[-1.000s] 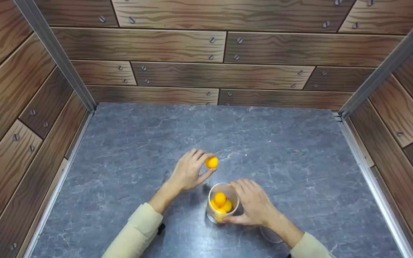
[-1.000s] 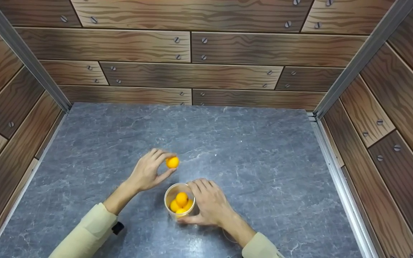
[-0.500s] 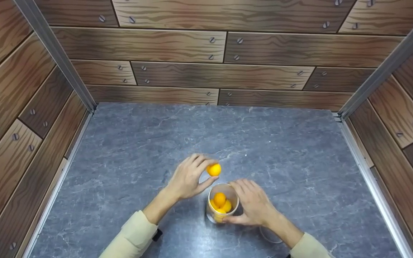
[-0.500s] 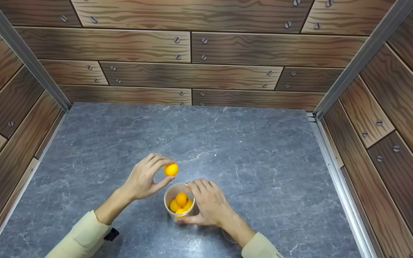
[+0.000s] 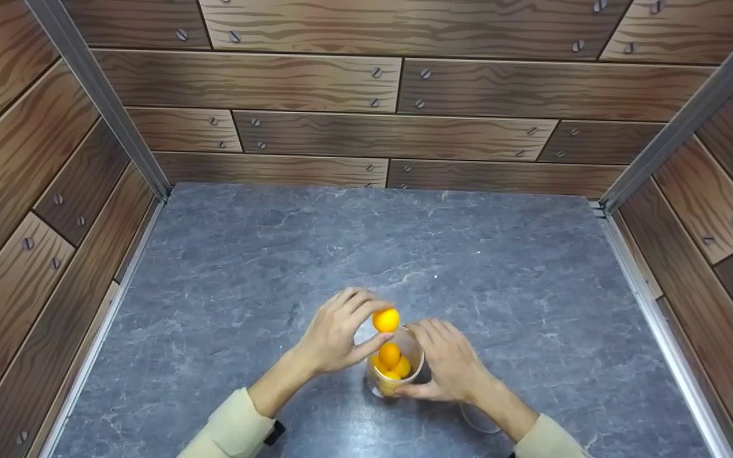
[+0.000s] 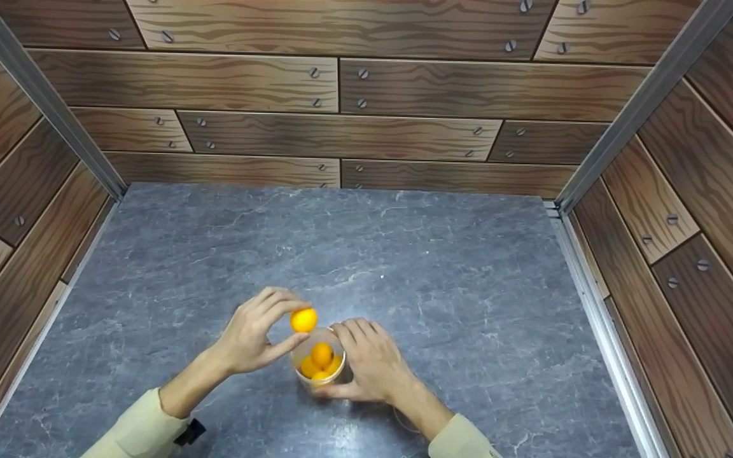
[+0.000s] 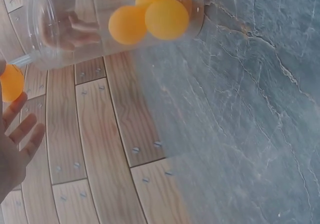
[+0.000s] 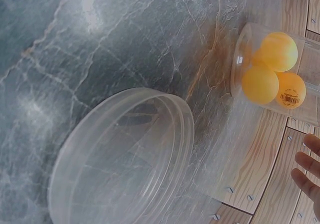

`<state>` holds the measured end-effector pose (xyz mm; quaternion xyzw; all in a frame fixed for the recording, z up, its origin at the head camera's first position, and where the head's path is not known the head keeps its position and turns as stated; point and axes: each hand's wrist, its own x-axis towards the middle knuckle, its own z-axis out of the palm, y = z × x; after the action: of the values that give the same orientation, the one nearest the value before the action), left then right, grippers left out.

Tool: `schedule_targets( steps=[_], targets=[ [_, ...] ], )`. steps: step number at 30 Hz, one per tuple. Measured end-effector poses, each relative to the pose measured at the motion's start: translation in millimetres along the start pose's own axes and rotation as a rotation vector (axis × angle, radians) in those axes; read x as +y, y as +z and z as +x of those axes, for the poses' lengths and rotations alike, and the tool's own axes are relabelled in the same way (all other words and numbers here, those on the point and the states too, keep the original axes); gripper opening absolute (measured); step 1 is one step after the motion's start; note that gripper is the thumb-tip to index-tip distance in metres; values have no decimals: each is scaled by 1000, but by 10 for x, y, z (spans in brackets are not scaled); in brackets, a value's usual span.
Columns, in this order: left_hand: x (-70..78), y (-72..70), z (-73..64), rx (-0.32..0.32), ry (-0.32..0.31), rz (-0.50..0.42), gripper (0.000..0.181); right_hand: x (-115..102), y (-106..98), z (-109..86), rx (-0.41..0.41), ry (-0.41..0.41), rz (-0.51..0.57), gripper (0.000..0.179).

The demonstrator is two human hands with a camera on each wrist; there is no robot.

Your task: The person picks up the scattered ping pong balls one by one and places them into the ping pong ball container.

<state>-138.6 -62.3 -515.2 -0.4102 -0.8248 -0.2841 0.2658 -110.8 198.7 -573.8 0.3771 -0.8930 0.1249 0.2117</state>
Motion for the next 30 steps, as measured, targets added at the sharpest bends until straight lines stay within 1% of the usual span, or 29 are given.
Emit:
schedule_targets(
  steps=[5,9,15,19,23,26,30],
  targets=[
    [41,-31,-42,0,15,-5,36,3,11,-2,20,-9,-5,98],
    [83,-26,-79,-26,29,-18,37,4,13,-2,22,-7,-5,98],
    [129,41,-137,-64,38,-19,36,0,17,-4,15,-8,-12,97],
    [150,101,-179,-88,33,-28,40,-7,12,-7,10,-9,-22,97],
    [155,137,-207,-108,42,-26,43,-6,13,-7,4,-6,-25,98],
    [152,151,-225,-120,48,-17,45,-3,24,-10,12,-5,-24,97],
    [143,166,-242,-135,30,-36,46,1,35,-12,32,-3,-13,96]
  ],
)
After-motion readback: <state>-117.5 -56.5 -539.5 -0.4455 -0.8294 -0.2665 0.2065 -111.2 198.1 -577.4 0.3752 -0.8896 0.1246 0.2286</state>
